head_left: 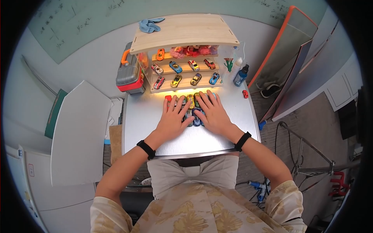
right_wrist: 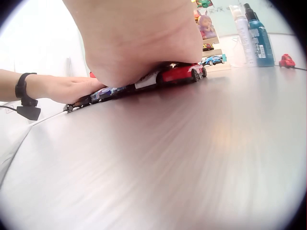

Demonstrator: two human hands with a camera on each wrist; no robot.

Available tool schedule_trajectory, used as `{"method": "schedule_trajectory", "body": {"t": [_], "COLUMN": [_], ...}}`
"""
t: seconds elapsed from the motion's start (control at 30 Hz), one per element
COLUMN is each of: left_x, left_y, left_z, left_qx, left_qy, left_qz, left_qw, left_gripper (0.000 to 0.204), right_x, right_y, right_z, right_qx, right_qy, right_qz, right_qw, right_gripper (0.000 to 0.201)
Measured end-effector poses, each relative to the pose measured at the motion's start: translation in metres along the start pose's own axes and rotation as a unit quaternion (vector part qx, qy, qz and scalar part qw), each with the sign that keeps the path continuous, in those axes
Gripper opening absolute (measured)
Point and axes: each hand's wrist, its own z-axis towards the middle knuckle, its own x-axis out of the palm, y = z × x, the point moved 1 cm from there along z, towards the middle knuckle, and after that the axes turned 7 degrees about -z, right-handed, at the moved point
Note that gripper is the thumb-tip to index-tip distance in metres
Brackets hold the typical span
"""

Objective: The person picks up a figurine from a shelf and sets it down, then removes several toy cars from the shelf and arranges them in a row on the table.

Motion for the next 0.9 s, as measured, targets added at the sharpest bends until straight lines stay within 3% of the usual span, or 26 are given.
{"method": "schedule_trajectory", "body": {"t": [0.4, 0.67, 0.9], "left_x": [-0.018, -0.015, -0.007], "left_y": [-0.067, -0.054, -0.016], "left_z": [-0.068, -0.054, -0.01], "left_qx": [-0.022, -0.017, -0.016], "left_qy": [0.037, 0.029, 0.011], "left_qz": [-0.033, -0.019, 0.005], "left_qw": [0.999, 0.999, 1.0], "left_gripper": [0.066, 0.065, 0.063], "right_x": [-0.032, -0.029, -0.009], "right_y": [0.046, 0.04, 0.012], "right_z": [-0.072, -0.063, -0.019], "right_qx": [0.006, 0.001, -0.007], "right_qy": [0.028, 0.034, 0.002], "right_qz": [0.039, 0.031, 0.021], "right_qw": [0.999, 0.999, 1.0], "right_gripper": [0.064, 0.063, 0.061]}}
